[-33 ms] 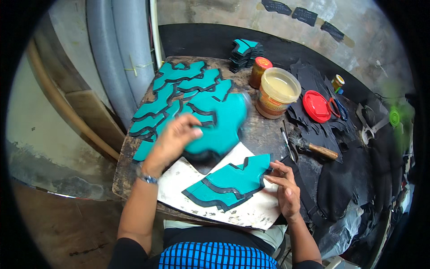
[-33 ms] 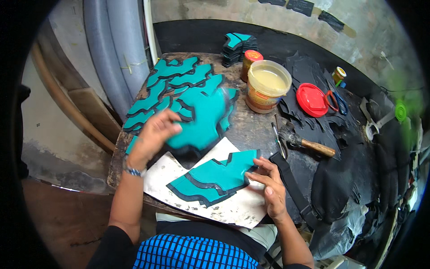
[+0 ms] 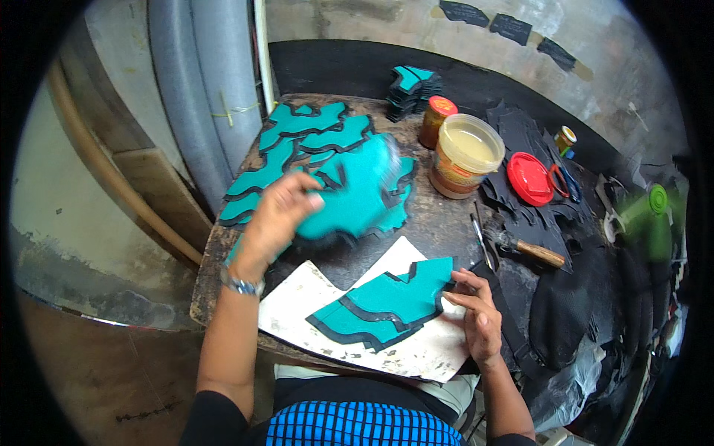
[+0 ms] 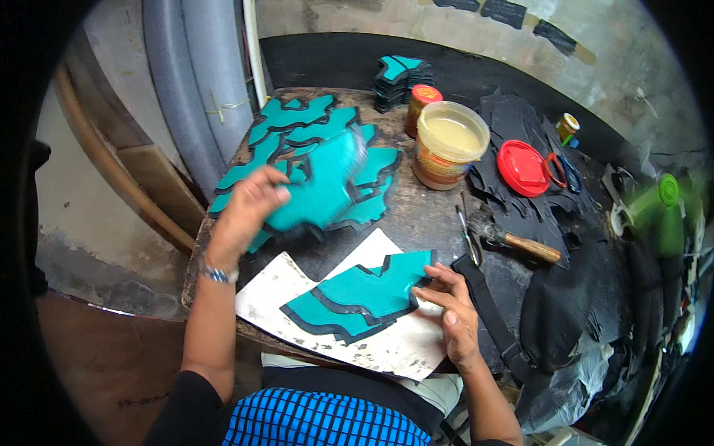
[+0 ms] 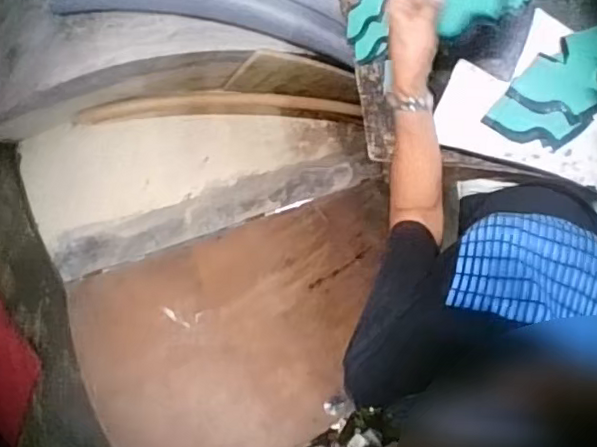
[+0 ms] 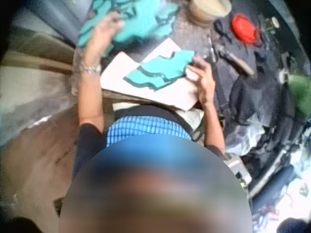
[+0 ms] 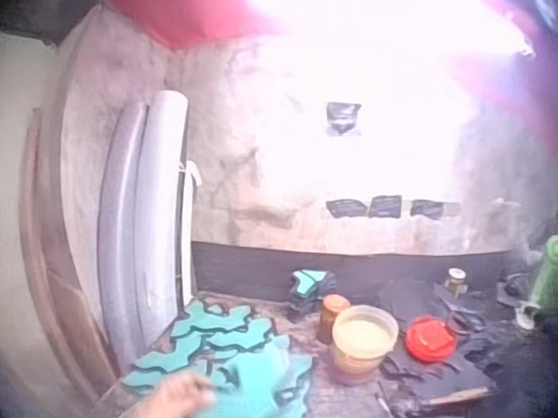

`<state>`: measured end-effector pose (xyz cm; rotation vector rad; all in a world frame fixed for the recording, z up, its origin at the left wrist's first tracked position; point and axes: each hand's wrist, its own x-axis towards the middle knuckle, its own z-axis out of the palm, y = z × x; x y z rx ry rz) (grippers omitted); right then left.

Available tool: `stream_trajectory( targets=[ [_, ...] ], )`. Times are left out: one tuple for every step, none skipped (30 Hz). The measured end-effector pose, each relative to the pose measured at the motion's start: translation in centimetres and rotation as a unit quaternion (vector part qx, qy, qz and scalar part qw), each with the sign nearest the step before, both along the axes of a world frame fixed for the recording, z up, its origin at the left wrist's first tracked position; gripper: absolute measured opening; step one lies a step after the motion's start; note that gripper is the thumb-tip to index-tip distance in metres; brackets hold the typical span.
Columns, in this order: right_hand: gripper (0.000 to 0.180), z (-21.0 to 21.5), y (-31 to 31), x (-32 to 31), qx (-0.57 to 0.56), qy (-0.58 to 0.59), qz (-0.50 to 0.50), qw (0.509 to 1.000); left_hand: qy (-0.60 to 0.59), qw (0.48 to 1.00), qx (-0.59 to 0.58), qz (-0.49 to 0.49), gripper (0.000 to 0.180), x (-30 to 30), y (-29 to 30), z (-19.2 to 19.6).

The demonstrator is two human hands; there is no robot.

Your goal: The person repeatedly applies a liquid from a container to the edges of teal and black foam pieces, then presses them together to bond. They stack the assembled pieces and later use scissors to trim the edges of a stack of black foam pieces.

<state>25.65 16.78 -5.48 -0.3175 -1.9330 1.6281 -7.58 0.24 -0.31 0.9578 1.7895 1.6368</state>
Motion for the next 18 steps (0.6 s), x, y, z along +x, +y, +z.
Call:
stream_trajectory(
  targets=[
    [0.062, 0.1, 0.1, 0.0, 0.006, -0.003, 0.004, 1.0, 0.041, 0.998, -0.001, 0.043, 0.017, -2.4, -0.6, 0.8],
    [0.062, 0.1, 0.2, 0.0, 0.009, -0.009, 0.001, 1.0, 0.06, 0.993, 0.028, 0.096, 0.018, -4.8, -1.0, 1.2],
    [0.061, 0.2, 0.3, 0.1, 0.008, -0.008, 0.002, 1.0, 0.068, 0.988, 0.022, 0.137, 0.019, -7.1, -1.8, 1.8],
    [0.06, 0.2, 0.3, 0.0, 0.009, -0.01, 0.001, 1.0, 0.07, 0.986, 0.019, 0.148, 0.019, -9.4, -2.9, 2.2],
    [0.06, 0.2, 0.4, 0.0, 0.01, -0.011, -0.002, 1.0, 0.077, 0.982, -0.019, 0.171, 0.018, -11.4, -3.9, 2.5],
    [0.059, 0.2, 0.4, -0.1, 0.009, -0.009, -0.003, 1.0, 0.092, 0.978, -0.048, 0.181, 0.016, -13.0, -4.8, 2.4],
    [0.059, 0.2, 0.4, -0.2, 0.007, -0.008, -0.004, 1.0, 0.095, 0.975, -0.067, 0.191, 0.015, -14.3, -5.6, 1.9],
    [0.058, 0.2, 0.3, -0.3, 0.006, -0.003, -0.007, 1.0, 0.102, 0.971, -0.084, 0.197, 0.015, -15.3, -6.3, 1.3],
    [0.056, 0.3, 0.3, -0.4, 0.0, 0.004, -0.006, 1.0, 0.111, 0.965, -0.111, 0.209, 0.014, -16.3, -6.7, 0.5],
    [0.056, 0.3, 0.3, -0.4, -0.005, -0.004, -0.003, 1.0, 0.113, 0.966, -0.11, 0.204, 0.013, -17.1, -7.0, -0.5],
    [0.056, 0.3, 0.3, -0.5, -0.006, -0.005, 0.0, 1.0, 0.117, 0.965, -0.118, 0.205, 0.013, -17.9, -7.1, -1.4],
    [0.056, 0.4, 0.3, -0.4, -0.006, -0.003, 0.005, 1.0, 0.118, 0.967, -0.123, 0.187, 0.012, -18.5, -7.2, -2.2],
    [0.056, 0.4, 0.4, -0.3, 0.011, -0.015, 0.009, 1.0, 0.132, 0.962, -0.169, 0.168, 0.021, -19.1, -7.3, -2.7],
    [0.056, 0.4, 0.5, -0.2, 0.022, -0.029, 0.001, 0.999, 0.173, 0.955, -0.18, 0.158, 0.024, -19.4, -7.5, -3.1],
    [0.056, 0.4, 0.6, -0.1, 0.009, -0.036, 0.009, 0.999, 0.215, 0.951, -0.185, 0.125, 0.027, -19.3, -7.3, -3.4],
    [0.05, 0.3, 0.6, 0.0, -0.029, -0.027, 0.015, 0.999, 0.257, 0.935, -0.222, 0.102, 0.031, -18.8, -6.5, -4.0],
    [0.046, 0.2, 0.7, 0.1, -0.001, -0.024, 0.01, 1.0, 0.389, 0.861, -0.287, 0.16, 0.035, -17.4, -5.7, -4.4],
    [0.044, 0.1, 0.9, 0.1, 0.089, -0.044, -0.007, 0.995, 0.497, 0.742, -0.379, 0.242, 0.039, -15.5, -5.3, -4.2]
  ],
)
